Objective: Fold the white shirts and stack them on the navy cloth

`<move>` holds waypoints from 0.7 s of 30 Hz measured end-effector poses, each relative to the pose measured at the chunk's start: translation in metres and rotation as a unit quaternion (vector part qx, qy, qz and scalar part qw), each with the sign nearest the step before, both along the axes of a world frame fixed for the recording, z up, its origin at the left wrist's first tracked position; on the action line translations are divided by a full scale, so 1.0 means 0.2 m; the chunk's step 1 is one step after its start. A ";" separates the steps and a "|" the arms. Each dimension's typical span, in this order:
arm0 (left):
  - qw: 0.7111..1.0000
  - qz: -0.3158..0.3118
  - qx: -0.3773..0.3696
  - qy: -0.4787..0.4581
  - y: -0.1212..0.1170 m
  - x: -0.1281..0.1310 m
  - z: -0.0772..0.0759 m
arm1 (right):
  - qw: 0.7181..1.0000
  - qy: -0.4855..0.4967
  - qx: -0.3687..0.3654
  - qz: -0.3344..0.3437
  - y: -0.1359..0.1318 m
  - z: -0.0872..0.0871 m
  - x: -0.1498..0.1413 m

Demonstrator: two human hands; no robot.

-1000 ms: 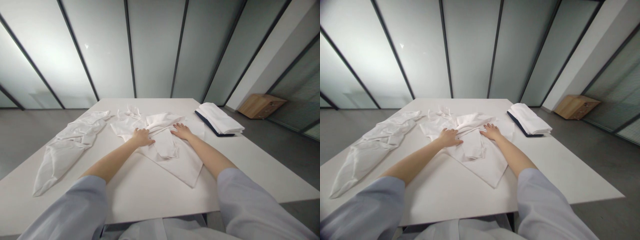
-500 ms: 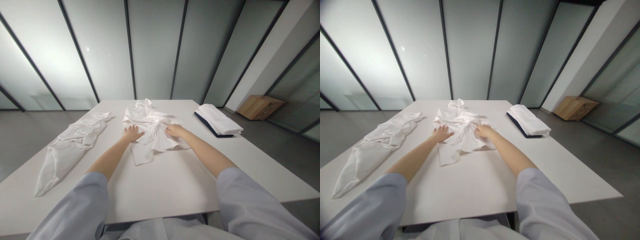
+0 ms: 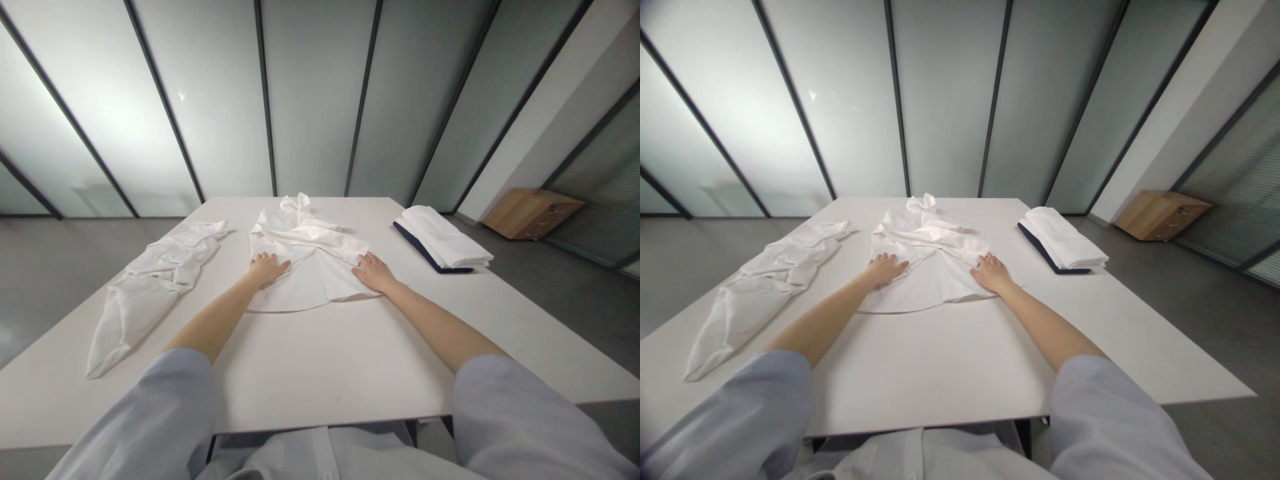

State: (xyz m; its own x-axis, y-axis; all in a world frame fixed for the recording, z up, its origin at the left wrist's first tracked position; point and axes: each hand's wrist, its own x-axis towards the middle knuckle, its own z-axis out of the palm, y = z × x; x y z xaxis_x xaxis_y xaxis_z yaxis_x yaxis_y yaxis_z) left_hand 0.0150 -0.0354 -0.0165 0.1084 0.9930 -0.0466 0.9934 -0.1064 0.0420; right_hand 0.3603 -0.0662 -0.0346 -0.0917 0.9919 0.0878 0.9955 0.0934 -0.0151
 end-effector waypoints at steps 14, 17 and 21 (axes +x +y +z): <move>0.996 -0.078 0.043 -0.014 -0.08 -0.14 -0.02 | 0.998 0.002 -0.063 -0.022 -0.14 0.02 0.02; 0.995 -0.088 0.037 -0.003 -0.11 -0.13 0.00 | 0.999 0.006 -0.040 -0.008 -0.15 0.05 0.02; 0.998 -0.059 0.025 0.001 -0.12 -0.12 0.04 | 1.000 0.008 -0.017 -0.018 -0.16 0.11 0.03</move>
